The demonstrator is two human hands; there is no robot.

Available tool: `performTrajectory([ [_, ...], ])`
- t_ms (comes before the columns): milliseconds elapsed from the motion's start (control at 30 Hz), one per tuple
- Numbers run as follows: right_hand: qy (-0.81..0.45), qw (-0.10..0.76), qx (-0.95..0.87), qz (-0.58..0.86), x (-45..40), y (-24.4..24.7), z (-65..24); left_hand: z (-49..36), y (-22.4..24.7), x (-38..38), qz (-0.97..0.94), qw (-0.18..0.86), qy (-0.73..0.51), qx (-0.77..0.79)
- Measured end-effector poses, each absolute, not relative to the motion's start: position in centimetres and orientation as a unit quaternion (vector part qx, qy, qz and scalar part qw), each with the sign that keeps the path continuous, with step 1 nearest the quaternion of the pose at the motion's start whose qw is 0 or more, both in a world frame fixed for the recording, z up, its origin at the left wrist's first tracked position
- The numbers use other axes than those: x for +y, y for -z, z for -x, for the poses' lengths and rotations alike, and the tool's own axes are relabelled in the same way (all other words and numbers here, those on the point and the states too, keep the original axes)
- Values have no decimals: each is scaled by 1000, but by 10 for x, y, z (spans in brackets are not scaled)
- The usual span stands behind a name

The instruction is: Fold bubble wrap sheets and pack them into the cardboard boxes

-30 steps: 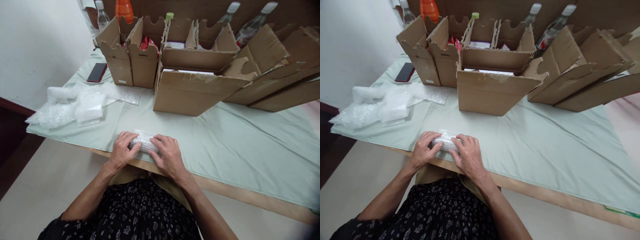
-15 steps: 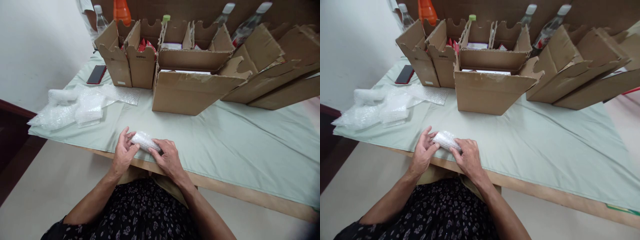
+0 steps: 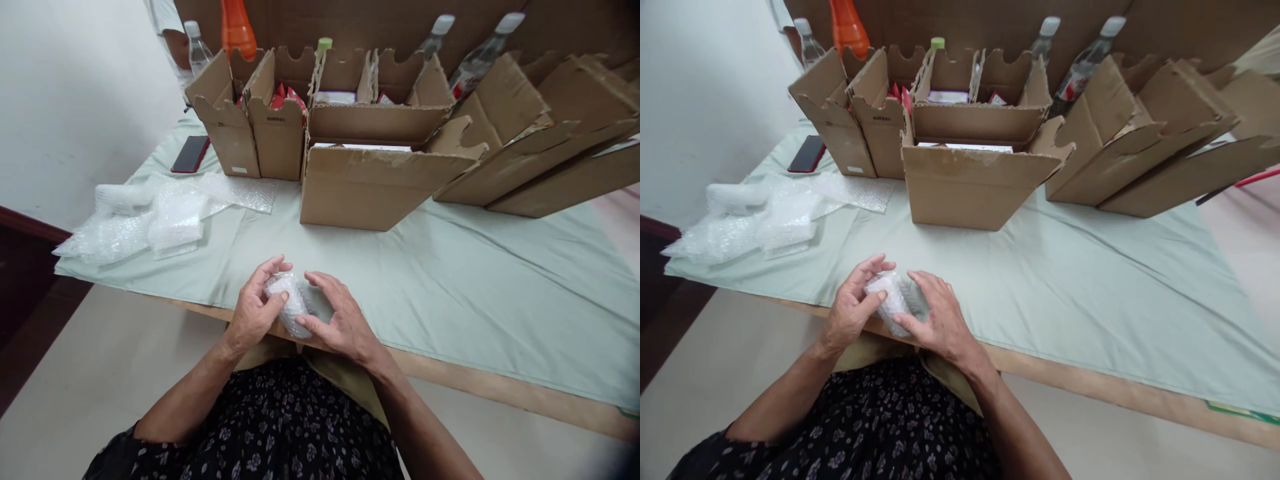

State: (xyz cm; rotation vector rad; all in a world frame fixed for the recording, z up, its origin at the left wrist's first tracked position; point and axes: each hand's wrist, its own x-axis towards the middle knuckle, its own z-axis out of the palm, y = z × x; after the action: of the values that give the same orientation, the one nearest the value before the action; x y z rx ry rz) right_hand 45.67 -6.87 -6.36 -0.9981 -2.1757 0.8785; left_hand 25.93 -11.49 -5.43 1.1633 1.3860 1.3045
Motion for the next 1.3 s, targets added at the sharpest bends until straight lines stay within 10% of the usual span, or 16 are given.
performTrajectory([
  [200,-401,305,-752,425,-70,58,-456,-274,50,-112,-552,347,-533,540],
  [400,-452,418,-646,451,-65,48,-463,-287,50,-106,-510,501,-521,467],
  [867,-530,348,-655,410,-43,42,-495,-282,42,-93,-555,550,-405,475],
  [1100,-515,324,-679,410,-14,36,-503,-276,34,-79,-612,462,-388,511],
  [1300,-602,361,-569,428,14,41,-515,-268,1,-40,-706,189,-447,516],
])
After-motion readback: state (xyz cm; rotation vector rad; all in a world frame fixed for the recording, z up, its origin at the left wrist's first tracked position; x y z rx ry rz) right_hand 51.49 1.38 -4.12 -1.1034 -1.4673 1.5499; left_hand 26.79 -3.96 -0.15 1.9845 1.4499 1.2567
